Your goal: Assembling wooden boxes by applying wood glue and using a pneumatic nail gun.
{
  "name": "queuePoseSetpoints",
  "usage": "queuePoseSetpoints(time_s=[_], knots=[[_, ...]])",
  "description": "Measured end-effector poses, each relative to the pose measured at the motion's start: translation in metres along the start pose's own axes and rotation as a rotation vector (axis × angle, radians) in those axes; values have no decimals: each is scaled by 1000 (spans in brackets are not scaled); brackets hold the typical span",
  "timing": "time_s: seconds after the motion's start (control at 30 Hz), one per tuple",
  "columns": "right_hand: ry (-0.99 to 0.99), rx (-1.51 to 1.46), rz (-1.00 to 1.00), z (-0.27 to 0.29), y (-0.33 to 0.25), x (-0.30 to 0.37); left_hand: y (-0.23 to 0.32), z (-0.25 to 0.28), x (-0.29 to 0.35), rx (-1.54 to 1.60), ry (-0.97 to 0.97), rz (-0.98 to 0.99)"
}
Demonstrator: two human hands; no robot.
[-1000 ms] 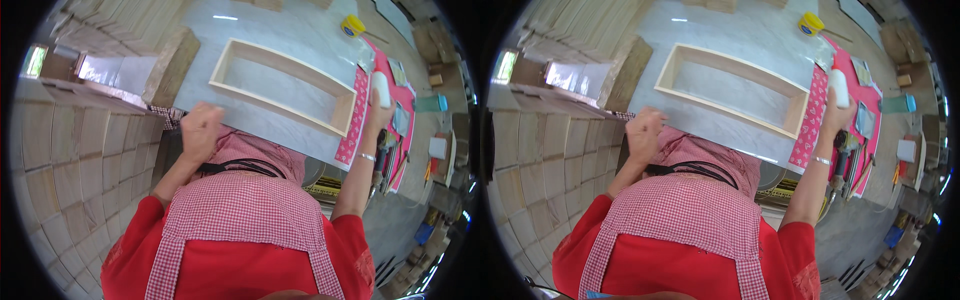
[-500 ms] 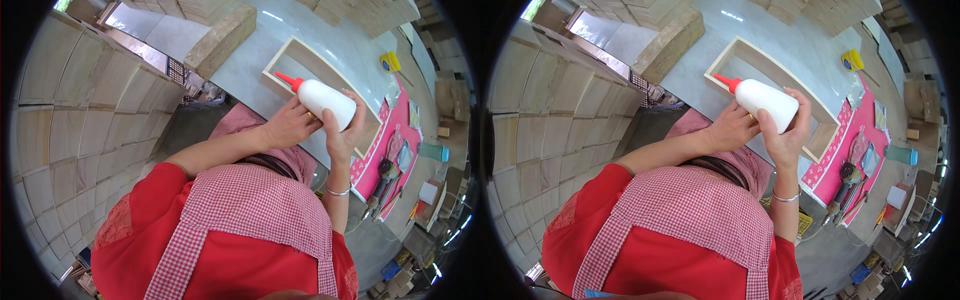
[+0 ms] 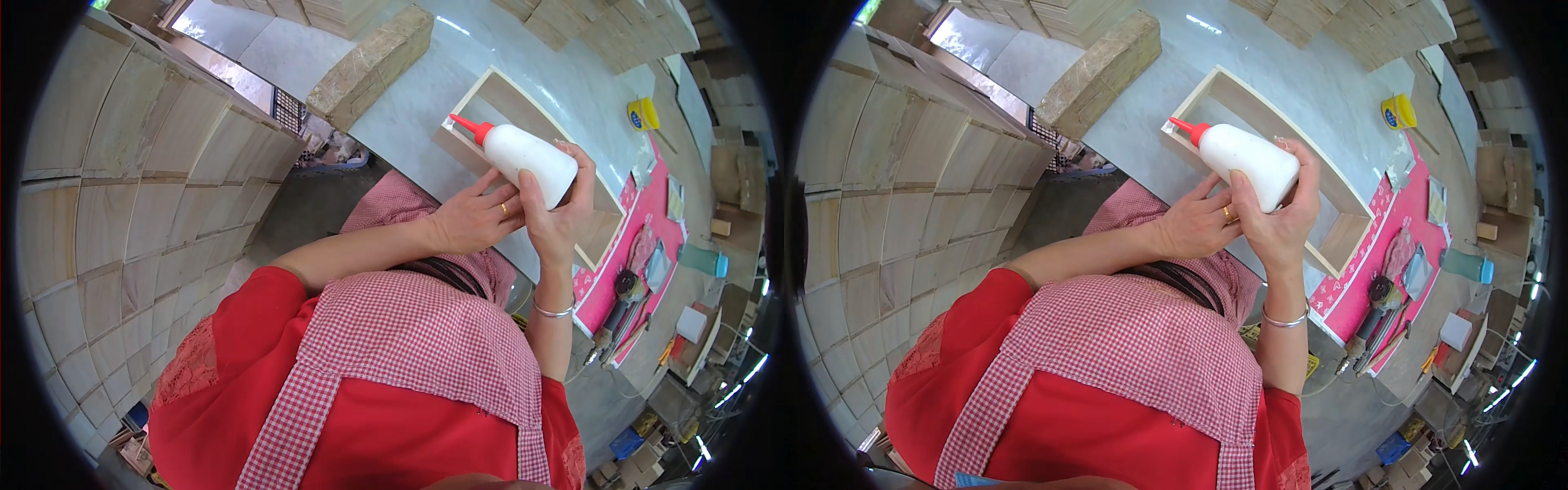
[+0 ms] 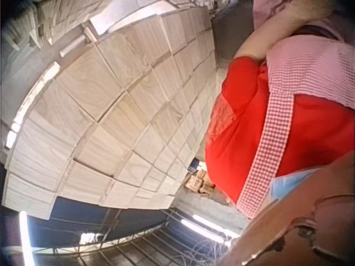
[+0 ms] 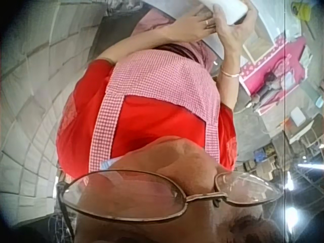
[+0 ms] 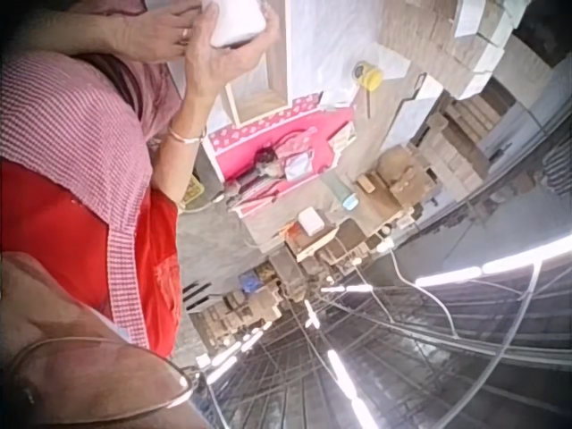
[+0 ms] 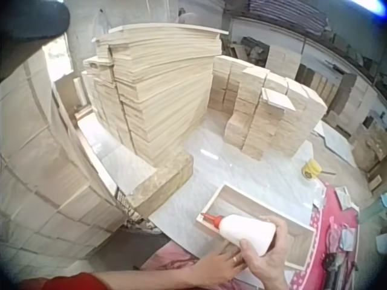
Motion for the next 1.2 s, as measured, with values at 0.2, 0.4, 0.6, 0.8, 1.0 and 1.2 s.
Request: queuePoseSetpoints(time_s=[0.2,0.4,0.6,0.8,1.0,1.2], knots=[[80,70,32,-1,7,-15,0,1,-3,-28,-9,-12],[173,109,42,-6,10,-36,1,2,-4,-49,-7,4],[210,179,105,-6,12,-51,2,2,-6,-83,-27,0],[230,206,100,5,14,-52,0,3,-8,-104,-38,-10],[253,235,71,33,16,-45,1,3,-7,-126,-11,-10],[312,312,33,70,22,-33,2,0,-7,-110,-18,0]])
Point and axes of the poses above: each hand's wrist, its own x-axis away from the middle knuckle, its own z-axis out of the back of the hand, y = z × x, the point moved 4 cm from there along -x, towards the middle knuckle, and after that the axes turned 9 degrees about y, right-handed, at the moved point
